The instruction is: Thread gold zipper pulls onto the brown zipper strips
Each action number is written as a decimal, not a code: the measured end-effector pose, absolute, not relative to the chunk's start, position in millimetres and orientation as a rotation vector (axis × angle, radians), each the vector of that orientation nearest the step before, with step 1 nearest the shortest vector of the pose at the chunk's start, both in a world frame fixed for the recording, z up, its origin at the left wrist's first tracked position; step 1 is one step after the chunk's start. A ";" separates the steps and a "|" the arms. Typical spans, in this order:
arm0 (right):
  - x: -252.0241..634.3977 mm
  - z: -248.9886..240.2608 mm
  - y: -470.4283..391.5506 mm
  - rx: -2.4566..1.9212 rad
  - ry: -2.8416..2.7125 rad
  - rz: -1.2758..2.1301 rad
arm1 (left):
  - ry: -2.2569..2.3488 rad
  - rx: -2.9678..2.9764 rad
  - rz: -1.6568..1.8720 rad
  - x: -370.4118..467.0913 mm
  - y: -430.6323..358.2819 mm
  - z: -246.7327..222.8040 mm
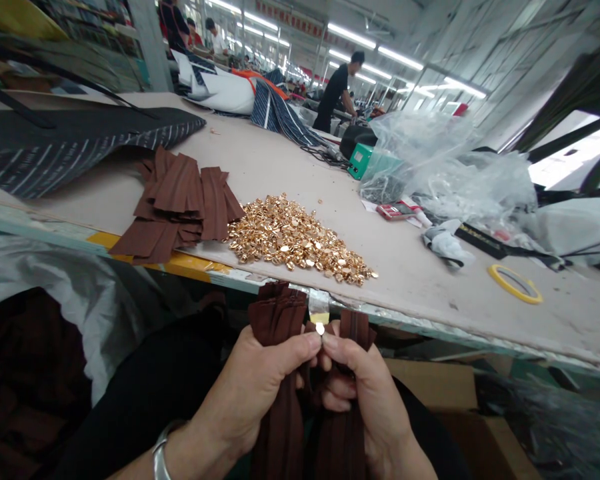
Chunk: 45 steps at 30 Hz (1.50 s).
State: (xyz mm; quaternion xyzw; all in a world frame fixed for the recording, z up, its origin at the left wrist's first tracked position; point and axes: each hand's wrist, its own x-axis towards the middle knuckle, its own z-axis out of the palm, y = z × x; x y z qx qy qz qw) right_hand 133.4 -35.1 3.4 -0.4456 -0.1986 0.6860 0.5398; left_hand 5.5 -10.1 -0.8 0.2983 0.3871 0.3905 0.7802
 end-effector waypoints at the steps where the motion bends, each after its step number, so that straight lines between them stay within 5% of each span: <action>1: 133.6 3.7 -34.1 -1.062 -0.479 1.617 | 0.839 0.661 0.853 5.7 -9.0 -0.2; 18: 146.7 11.7 -27.8 -1.525 -1.165 1.022 | 0.898 0.776 0.966 3.5 -10.4 -2.0; 27: 129.7 25.6 -22.7 -1.723 -1.604 0.189 | 0.809 0.508 0.932 13.2 -11.1 -6.0; 41: 124.8 39.4 15.6 -1.791 -1.482 -0.054 | 0.878 0.433 0.953 13.3 -6.8 -2.5; 45: 124.5 43.0 21.7 -1.703 -1.510 0.114 | 0.851 0.452 0.934 15.6 -1.6 -1.9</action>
